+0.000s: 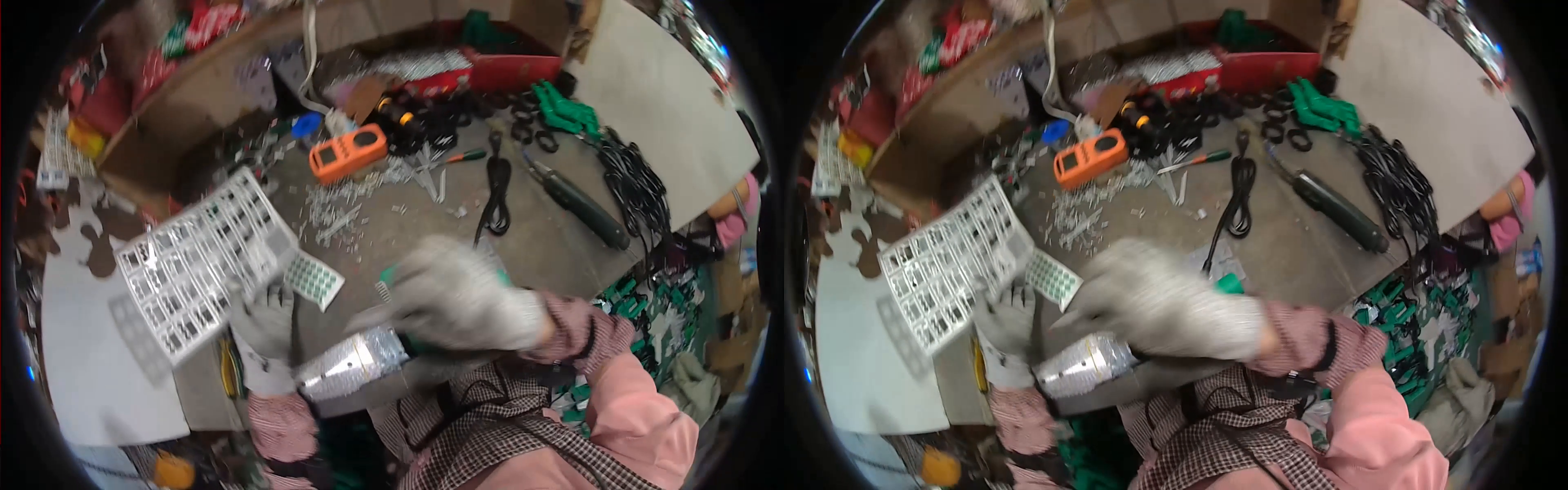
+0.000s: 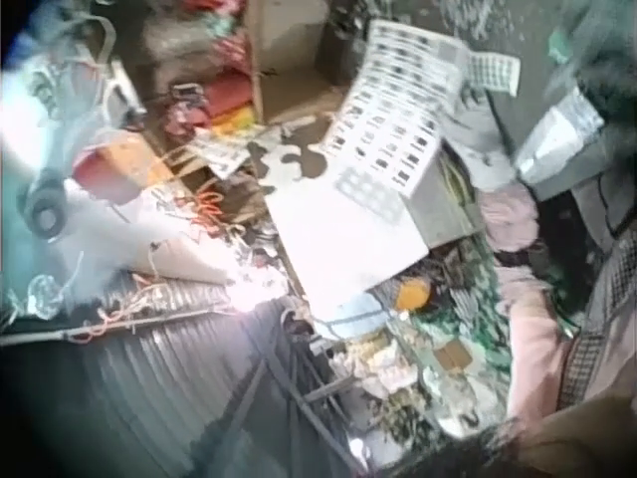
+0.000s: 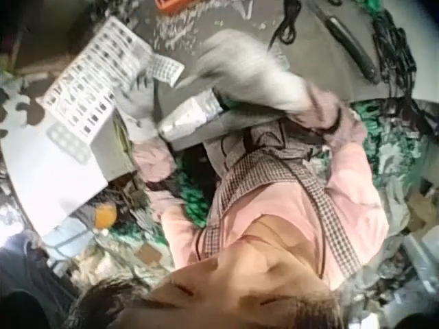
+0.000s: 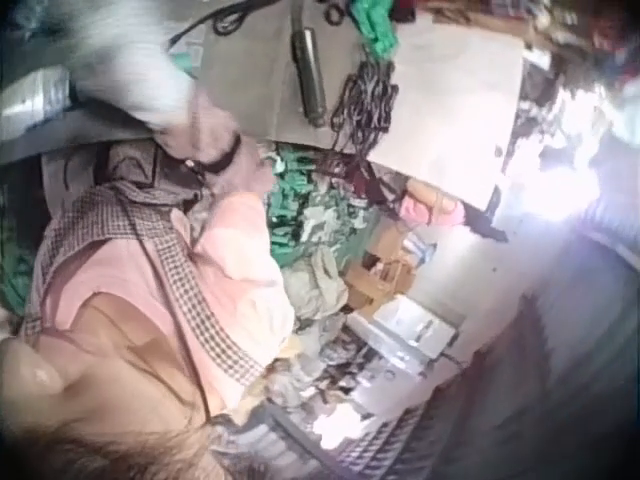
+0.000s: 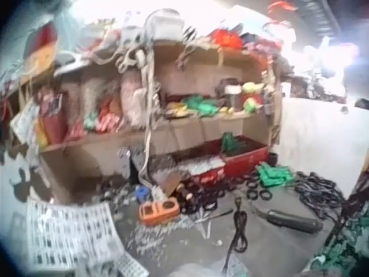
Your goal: The recorder is assembling green plastic housings for electronic devices using an electric screwdriver.
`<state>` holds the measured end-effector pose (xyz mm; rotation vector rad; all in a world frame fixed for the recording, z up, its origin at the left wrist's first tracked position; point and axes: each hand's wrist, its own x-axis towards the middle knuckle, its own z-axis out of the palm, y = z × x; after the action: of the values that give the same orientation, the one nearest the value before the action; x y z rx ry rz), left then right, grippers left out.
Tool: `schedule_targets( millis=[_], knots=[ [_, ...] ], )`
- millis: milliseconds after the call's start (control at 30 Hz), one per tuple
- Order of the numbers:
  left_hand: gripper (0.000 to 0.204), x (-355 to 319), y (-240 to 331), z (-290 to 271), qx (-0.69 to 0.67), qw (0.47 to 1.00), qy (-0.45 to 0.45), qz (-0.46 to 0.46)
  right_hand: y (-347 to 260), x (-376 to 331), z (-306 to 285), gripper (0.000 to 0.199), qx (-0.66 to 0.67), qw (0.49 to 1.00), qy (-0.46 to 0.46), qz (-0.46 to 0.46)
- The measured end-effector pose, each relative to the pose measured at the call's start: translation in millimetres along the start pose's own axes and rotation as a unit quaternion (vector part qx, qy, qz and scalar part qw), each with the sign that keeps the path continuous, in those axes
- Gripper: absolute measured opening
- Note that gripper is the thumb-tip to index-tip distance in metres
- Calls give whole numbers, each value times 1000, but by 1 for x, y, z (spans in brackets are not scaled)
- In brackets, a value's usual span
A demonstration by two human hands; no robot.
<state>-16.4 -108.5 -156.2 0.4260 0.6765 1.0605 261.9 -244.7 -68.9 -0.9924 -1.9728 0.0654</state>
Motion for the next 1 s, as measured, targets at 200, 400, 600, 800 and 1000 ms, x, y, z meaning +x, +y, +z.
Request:
schedule_targets(
  millis=[200, 400, 600, 800, 1000],
  knots=[
    [82, -63, -24, -8, 457, 852, -251, 59, 0, -77, -23, 13, 200, 854, 20, 480],
    [89, -84, -69, 22, 827, 464, -240, 209, -6, -69, 2, 18, 190, 821, -87, 531],
    [90, -84, -71, 19, 836, 448, -240, 206, -3, -60, 3, 16, 216, 790, -112, 564],
    [90, -82, -73, 10, 839, 435, -244, 219, -6, -55, 6, 14, 195, 796, -99, 564],
    [65, -84, -69, 16, 838, 443, -243, 208, -8, -50, 7, 13, 195, 789, -91, 575]
  ],
)
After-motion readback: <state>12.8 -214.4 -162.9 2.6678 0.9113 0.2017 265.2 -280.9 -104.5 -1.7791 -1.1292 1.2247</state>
